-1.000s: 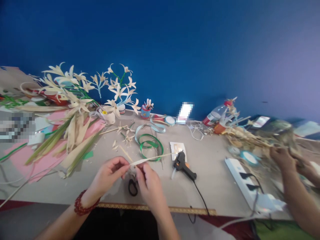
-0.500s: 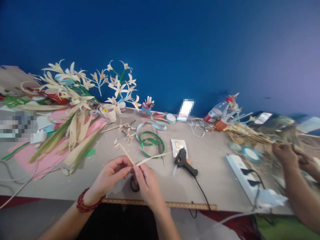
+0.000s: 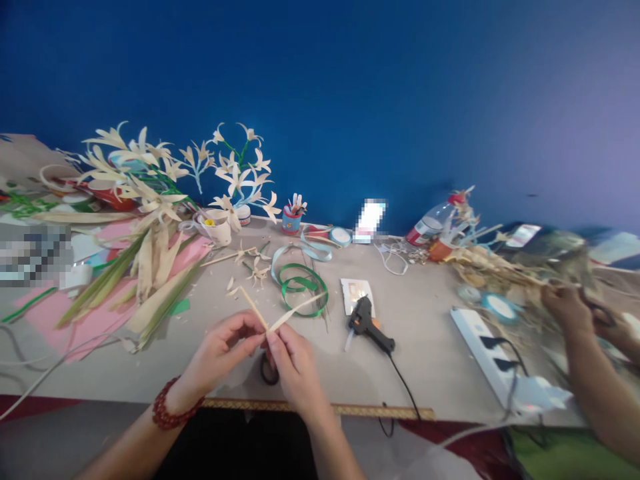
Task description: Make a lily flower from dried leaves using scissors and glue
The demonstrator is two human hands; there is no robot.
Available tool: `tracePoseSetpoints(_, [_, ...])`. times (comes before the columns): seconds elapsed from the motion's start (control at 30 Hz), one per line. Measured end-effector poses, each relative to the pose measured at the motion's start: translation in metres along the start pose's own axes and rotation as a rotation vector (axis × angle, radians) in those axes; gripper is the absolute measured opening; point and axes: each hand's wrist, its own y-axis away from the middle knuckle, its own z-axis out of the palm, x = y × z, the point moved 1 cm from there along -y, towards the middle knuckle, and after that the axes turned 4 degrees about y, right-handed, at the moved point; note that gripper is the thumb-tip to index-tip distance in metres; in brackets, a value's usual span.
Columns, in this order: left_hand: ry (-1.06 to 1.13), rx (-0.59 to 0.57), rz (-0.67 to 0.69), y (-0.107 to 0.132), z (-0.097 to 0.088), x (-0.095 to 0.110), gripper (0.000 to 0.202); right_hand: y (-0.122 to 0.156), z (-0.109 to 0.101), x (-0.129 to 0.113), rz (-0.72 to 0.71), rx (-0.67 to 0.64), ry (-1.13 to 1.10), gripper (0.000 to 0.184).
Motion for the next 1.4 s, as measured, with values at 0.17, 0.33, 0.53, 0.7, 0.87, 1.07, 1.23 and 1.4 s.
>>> tracePoseSetpoints(0.17, [-0.135, 0.017, 0.090, -0.001, -0.001, 0.002, 0.012, 0.000, 0.003, 0.003, -0.021, 0.003, -0.015, 0.031])
tracePoseSetpoints(0.33, [-0.238, 0.030, 0.110, 0.001, -0.001, 0.006, 0.012, 0.003, 0.003, 0.002, -0.085, 0.021, 0.189, 0.031])
tracePoseSetpoints(0.53, [-0.266, 0.004, 0.176, 0.003, -0.002, 0.005, 0.012, 0.002, 0.006, 0.002, 0.046, -0.039, -0.085, 0.036])
tracePoseSetpoints(0.7, [-0.221, -0.019, 0.233, 0.003, -0.004, 0.007, 0.011, 0.001, 0.009, 0.002, 0.229, -0.142, -0.527, 0.037])
tracePoseSetpoints(0.87, [-0.127, -0.034, 0.181, 0.005, -0.005, 0.001, 0.011, 0.006, 0.007, -0.001, 0.321, -0.242, -0.757, 0.033])
tracePoseSetpoints(1.07, [0.141, -0.037, -0.032, 0.006, -0.006, -0.013, 0.014, 0.009, 0.002, -0.007, 0.282, -0.264, -0.706, 0.032])
tracePoseSetpoints(1.23, [0.093, -0.016, -0.045, 0.010, -0.006, -0.012, 0.014, 0.007, 0.005, -0.012, 0.015, -0.090, -0.161, 0.032])
tracePoseSetpoints(1.4, [0.016, 0.011, 0.044, 0.013, -0.007, -0.005, 0.010, 0.005, 0.010, -0.012, -0.049, -0.029, 0.064, 0.030])
